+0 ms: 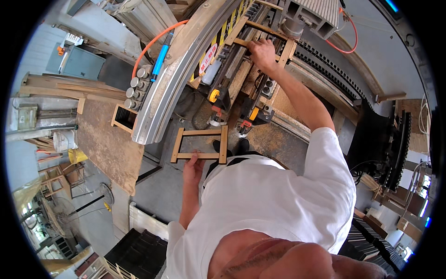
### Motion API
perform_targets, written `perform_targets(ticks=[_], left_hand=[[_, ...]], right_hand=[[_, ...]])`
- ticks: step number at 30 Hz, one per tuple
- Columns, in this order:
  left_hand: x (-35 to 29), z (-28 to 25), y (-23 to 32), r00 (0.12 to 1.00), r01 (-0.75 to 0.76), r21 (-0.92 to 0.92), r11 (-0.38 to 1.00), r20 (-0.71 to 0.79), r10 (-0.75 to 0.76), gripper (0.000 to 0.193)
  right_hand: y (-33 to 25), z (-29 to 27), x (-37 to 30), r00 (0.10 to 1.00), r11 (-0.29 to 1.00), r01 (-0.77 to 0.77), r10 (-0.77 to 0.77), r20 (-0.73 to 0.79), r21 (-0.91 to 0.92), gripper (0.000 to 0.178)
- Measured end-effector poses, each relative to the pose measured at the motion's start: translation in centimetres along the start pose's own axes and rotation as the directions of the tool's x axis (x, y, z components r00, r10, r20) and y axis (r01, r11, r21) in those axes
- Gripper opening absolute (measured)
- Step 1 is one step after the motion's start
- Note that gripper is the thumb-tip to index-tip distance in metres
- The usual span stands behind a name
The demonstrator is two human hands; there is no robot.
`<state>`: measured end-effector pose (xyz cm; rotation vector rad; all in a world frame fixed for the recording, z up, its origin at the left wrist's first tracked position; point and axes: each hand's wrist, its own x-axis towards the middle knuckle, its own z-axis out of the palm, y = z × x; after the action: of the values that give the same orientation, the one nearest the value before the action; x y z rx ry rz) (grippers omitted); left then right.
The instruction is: The person repeatedly picks up small wooden frames from a workbench and places them onto a machine, then removes them and returns them to the bench. The cycle continues with multiple frames in a workshop setting.
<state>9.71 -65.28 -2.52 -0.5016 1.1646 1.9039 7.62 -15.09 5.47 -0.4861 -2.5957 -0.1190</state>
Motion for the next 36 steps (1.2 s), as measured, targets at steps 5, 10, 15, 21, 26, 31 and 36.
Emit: perform_targets(ticks=[5, 10, 15, 21, 26, 31, 36], left_hand=[[1.8, -2.1, -0.4, 0.998, -0.034, -0.003, 0.999, -0.046, 0.034, 0.032], [1.9, -3.1, -0.9, 0.988, -0.105, 0.018, 0.994, -0.109, 0.106, 0.034], [1.4, -4.2, -2.8, 0.976, -0.12, -0.004, 0.993, -0.183, 0.117, 0.036], [2.0, -4.9, -4.6, 0.943, -0.111, 0.006, 0.994, -0.314, 0.107, 0.037], [2.4, -5.4, -4.9, 0.93, -0.12, 0.054, 0.991, -0.342, 0.132, 0.037], [2.9, -7.2, -5.5, 0.924, -0.188, 0.078, 0.979, -0.324, 0.204, 0.039], [2.3, -7.5, -5.1, 0.893, -0.211, 0.134, 0.968, -0.376, 0.247, 0.043]], right_hand=[[3.6, 0.4, 4.0, 0.99, 0.984, -0.009, 0.034, 0.134, -0.18, 0.019], [7.6, 2.8, 7.1, 0.964, 0.963, -0.049, 0.114, 0.241, -0.264, 0.027], [11.0, 5.8, 8.1, 0.98, 0.972, -0.045, 0.088, 0.18, -0.231, 0.029], [11.9, 7.0, 8.2, 0.999, 0.966, 0.03, -0.021, 0.035, -0.258, 0.024], [12.4, 6.6, 8.4, 0.998, 0.979, -0.003, 0.016, 0.059, -0.202, 0.02], [12.4, 6.1, 9.4, 0.978, 0.972, 0.042, 0.008, 0.209, -0.233, 0.025], [12.6, 6.3, 9.1, 0.987, 0.967, 0.053, -0.012, 0.163, -0.249, 0.027]])
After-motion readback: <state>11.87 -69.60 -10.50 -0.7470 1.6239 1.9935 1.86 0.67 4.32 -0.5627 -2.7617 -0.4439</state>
